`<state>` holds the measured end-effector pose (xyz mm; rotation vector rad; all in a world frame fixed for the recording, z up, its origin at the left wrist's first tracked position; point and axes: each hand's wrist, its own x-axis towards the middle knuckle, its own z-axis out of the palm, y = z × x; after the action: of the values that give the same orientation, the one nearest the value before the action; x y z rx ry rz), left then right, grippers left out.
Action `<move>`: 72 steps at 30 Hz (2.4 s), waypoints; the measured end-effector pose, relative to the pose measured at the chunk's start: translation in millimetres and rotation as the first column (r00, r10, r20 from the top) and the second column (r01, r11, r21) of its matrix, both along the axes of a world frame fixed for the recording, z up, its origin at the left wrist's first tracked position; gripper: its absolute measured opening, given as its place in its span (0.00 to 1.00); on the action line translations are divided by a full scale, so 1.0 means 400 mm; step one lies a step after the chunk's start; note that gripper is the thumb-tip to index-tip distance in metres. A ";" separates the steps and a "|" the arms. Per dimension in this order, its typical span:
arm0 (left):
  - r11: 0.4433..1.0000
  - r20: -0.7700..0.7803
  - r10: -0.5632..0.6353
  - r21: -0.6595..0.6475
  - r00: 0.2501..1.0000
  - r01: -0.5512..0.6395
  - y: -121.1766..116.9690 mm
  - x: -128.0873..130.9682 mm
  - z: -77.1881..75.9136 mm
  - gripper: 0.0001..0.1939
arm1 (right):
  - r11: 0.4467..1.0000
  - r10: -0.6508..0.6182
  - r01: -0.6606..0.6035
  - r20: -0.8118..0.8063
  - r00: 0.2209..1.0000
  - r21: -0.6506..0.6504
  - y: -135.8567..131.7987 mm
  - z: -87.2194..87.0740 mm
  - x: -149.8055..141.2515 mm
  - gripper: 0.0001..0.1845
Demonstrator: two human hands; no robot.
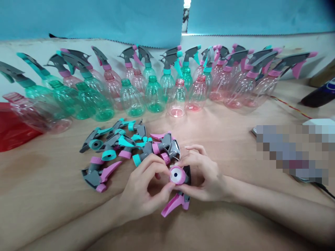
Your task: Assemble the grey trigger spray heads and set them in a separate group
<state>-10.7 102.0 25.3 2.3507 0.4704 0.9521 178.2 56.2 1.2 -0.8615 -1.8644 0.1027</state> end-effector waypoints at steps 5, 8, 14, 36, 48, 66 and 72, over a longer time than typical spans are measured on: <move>0.999 -0.016 -0.032 -0.037 0.999 0.032 0.002 -0.002 -0.004 0.07 | 1.000 -0.008 0.008 0.007 1.000 0.001 0.001 0.000 0.000 0.19; 0.998 -0.020 -0.044 -0.052 0.999 0.042 0.004 -0.004 -0.007 0.08 | 1.000 -0.005 0.005 0.003 1.000 0.016 0.003 0.000 0.000 0.18; 0.999 -0.031 -0.018 -0.043 0.999 0.016 0.006 -0.006 -0.006 0.07 | 1.000 -0.017 0.017 -0.009 1.000 0.011 0.006 0.000 0.001 0.18; 0.997 -0.038 0.022 0.081 0.999 -0.019 0.007 -0.012 0.003 0.11 | 0.999 -0.048 0.048 -0.087 0.995 -0.002 0.010 0.000 0.002 0.17; 0.975 -0.023 0.016 0.222 1.000 -0.011 0.011 -0.004 0.005 0.14 | 0.999 -0.049 0.048 -0.098 0.994 -0.008 0.014 -0.005 0.003 0.18; 0.958 0.077 -0.060 0.284 0.995 0.036 0.012 0.003 0.004 0.16 | 0.999 -0.033 0.036 -0.113 0.993 0.024 0.008 -0.005 0.003 0.21; 0.967 0.099 -0.072 0.253 0.993 0.045 0.014 0.001 0.000 0.14 | 0.999 -0.029 0.031 -0.102 0.994 0.011 0.003 -0.007 0.005 0.20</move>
<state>-10.2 107.5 25.1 2.5036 0.2484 1.1616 180.3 57.5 -1.8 -0.8600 -1.7546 0.1146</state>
